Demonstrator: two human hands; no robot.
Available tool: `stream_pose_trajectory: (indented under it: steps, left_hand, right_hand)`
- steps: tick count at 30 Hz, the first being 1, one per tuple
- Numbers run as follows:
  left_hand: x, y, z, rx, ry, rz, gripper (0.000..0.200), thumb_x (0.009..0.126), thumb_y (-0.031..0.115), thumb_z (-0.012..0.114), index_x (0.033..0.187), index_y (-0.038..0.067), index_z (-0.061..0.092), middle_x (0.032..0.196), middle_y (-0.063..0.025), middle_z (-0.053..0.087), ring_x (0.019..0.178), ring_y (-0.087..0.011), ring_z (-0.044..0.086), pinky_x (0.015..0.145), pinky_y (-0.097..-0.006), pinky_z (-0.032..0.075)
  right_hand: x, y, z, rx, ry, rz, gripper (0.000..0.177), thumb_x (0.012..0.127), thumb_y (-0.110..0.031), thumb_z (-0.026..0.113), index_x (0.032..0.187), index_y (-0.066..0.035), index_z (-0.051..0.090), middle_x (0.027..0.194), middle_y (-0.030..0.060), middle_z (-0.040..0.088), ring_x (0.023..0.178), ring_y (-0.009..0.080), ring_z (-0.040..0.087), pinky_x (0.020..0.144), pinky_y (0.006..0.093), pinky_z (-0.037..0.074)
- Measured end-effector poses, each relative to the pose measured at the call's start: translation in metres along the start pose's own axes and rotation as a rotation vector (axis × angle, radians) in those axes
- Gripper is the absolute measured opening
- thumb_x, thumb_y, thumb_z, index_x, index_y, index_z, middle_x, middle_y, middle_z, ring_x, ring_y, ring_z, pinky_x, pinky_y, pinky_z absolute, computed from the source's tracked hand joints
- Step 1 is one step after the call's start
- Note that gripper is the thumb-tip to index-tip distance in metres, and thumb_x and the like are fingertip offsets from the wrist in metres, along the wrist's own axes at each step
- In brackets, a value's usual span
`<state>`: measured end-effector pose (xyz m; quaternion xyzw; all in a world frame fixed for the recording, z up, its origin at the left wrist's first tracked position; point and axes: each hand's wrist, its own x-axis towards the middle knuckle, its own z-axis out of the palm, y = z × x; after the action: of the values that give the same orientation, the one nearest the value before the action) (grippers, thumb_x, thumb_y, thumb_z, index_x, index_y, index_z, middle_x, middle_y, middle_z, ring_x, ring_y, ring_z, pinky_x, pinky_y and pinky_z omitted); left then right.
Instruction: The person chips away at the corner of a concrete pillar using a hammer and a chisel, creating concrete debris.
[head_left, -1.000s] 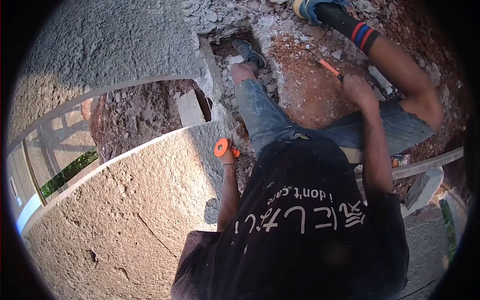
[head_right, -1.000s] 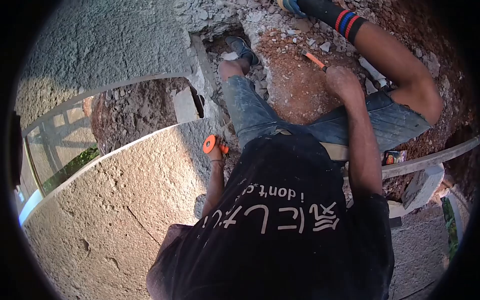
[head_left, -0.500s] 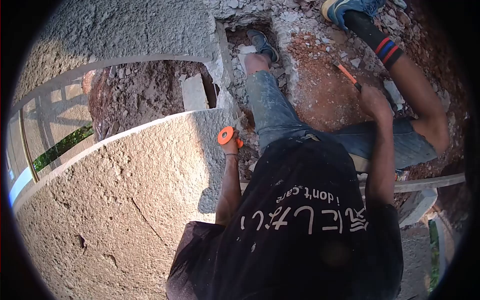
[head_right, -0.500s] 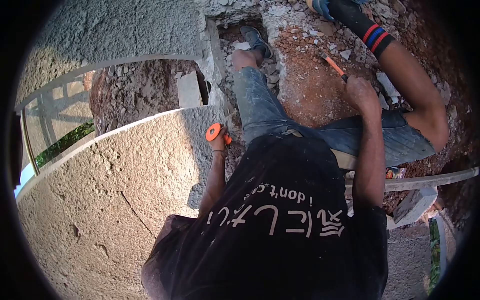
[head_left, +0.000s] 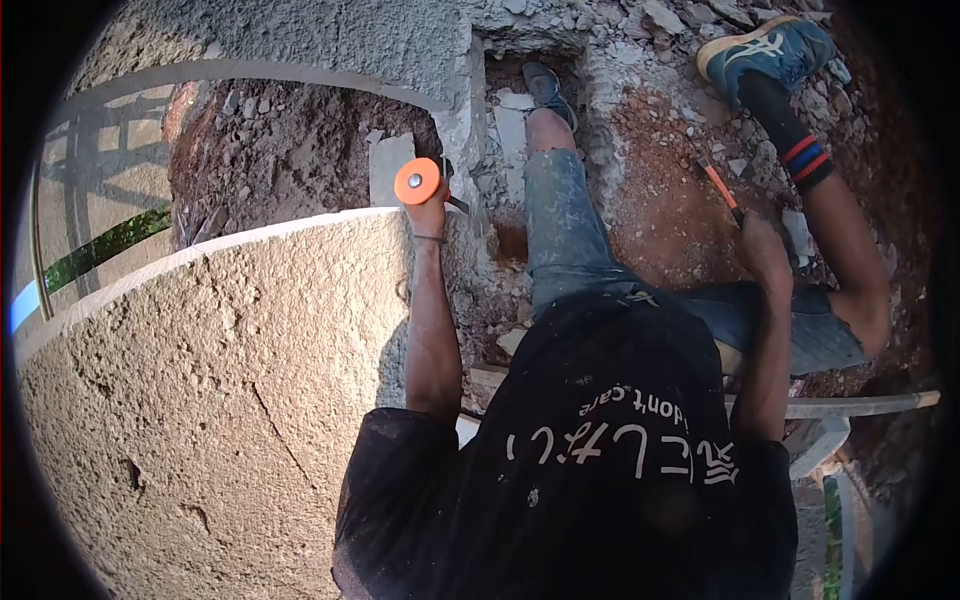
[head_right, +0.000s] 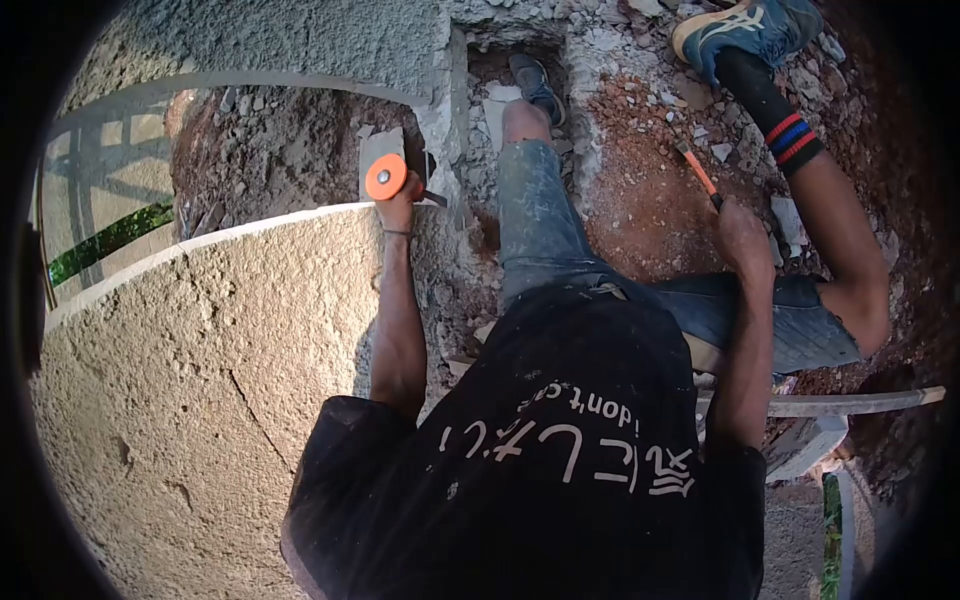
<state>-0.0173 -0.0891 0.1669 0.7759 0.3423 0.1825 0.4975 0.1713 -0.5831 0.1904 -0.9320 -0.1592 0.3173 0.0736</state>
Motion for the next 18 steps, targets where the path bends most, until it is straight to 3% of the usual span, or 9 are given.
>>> stream_pose_trajectory:
  steps: [6, 8, 9, 11, 12, 15, 17, 18]
  left_hand:
    - [0.062, -0.06, 0.017, -0.052, 0.04, 0.023, 0.014, 0.073, 0.004, 0.07, 0.085, 0.001, 0.063, 0.08, -0.0021, 0.063, 0.072, -0.0127, 0.06, 0.062, -0.028, 0.048]
    - [0.064, -0.067, 0.019, 0.047, 0.097, 0.101, 0.018, 0.072, 0.005, 0.071, 0.088, 0.001, 0.063, 0.082, -0.0037, 0.065, 0.074, -0.0148, 0.062, 0.065, -0.0298, 0.048]
    - [0.062, -0.07, 0.018, 0.044, 0.099, 0.095, 0.018, 0.072, 0.005, 0.071, 0.088, 0.001, 0.063, 0.082, -0.0037, 0.065, 0.074, -0.0148, 0.062, 0.065, -0.0298, 0.048]
    - [0.061, -0.073, 0.016, 0.181, 0.094, 0.099, 0.019, 0.073, 0.009, 0.072, 0.089, 0.001, 0.064, 0.082, -0.005, 0.066, 0.075, -0.0167, 0.063, 0.067, -0.0318, 0.049]
    - [0.062, -0.074, 0.016, 0.178, 0.096, 0.096, 0.019, 0.073, 0.009, 0.072, 0.089, 0.001, 0.064, 0.082, -0.005, 0.066, 0.075, -0.0167, 0.063, 0.067, -0.0318, 0.049]
    - [0.065, -0.08, 0.014, 0.271, 0.119, 0.152, 0.02, 0.074, 0.012, 0.072, 0.089, 0.001, 0.065, 0.081, -0.0057, 0.067, 0.074, -0.0175, 0.064, 0.068, -0.0321, 0.049]
    - [0.068, -0.081, 0.013, 0.325, 0.077, 0.057, 0.032, 0.074, 0.018, 0.074, 0.099, 0.001, 0.063, 0.094, -0.0106, 0.068, 0.089, -0.0244, 0.065, 0.078, -0.0348, 0.049]
    - [0.07, -0.085, 0.013, 0.322, 0.086, 0.057, 0.032, 0.074, 0.018, 0.074, 0.099, 0.001, 0.063, 0.094, -0.0106, 0.068, 0.089, -0.0244, 0.065, 0.078, -0.0348, 0.049]
  right_hand:
    - [-0.024, -0.018, -0.018, 0.1, 0.006, 0.048, 0.036, 0.089, -0.029, 0.054, 0.104, 0.004, 0.052, 0.1, 0.0289, 0.058, 0.097, 0.0452, 0.055, 0.08, 0.0496, 0.043]
    - [-0.032, -0.03, -0.023, 0.331, 0.126, -0.026, 0.043, 0.09, -0.034, 0.054, 0.111, 0.004, 0.052, 0.085, 0.0231, 0.061, 0.088, 0.038, 0.059, 0.076, 0.0462, 0.043]
    - [-0.033, -0.038, -0.027, 0.326, 0.123, -0.027, 0.043, 0.09, -0.034, 0.054, 0.111, 0.004, 0.052, 0.085, 0.0231, 0.061, 0.088, 0.038, 0.059, 0.076, 0.0462, 0.043]
    - [-0.034, -0.06, -0.039, 0.517, 0.12, -0.074, 0.047, 0.09, -0.036, 0.057, 0.116, 0.003, 0.051, 0.072, 0.011, 0.057, 0.066, 0.0228, 0.056, 0.062, 0.037, 0.044]
    - [-0.036, -0.075, -0.049, 0.512, 0.119, -0.075, 0.047, 0.09, -0.036, 0.057, 0.116, 0.003, 0.051, 0.072, 0.011, 0.057, 0.066, 0.0228, 0.056, 0.062, 0.037, 0.044]
    - [-0.036, -0.111, -0.063, 0.973, -0.034, -0.014, 0.042, 0.091, -0.035, 0.059, 0.115, -0.002, 0.051, 0.062, -0.0057, 0.041, 0.045, 0.0038, 0.036, 0.041, 0.0225, 0.03]
    - [-0.03, -0.126, -0.061, 1.095, -0.081, -0.081, 0.039, 0.091, -0.034, 0.058, 0.113, -0.002, 0.051, 0.062, -0.0055, 0.041, 0.045, 0.004, 0.036, 0.042, 0.0224, 0.03]
    - [-0.027, -0.134, -0.062, 1.222, -0.128, -0.143, 0.036, 0.092, -0.033, 0.057, 0.111, -0.003, 0.05, 0.061, -0.0054, 0.041, 0.045, 0.0042, 0.036, 0.042, 0.0224, 0.03]
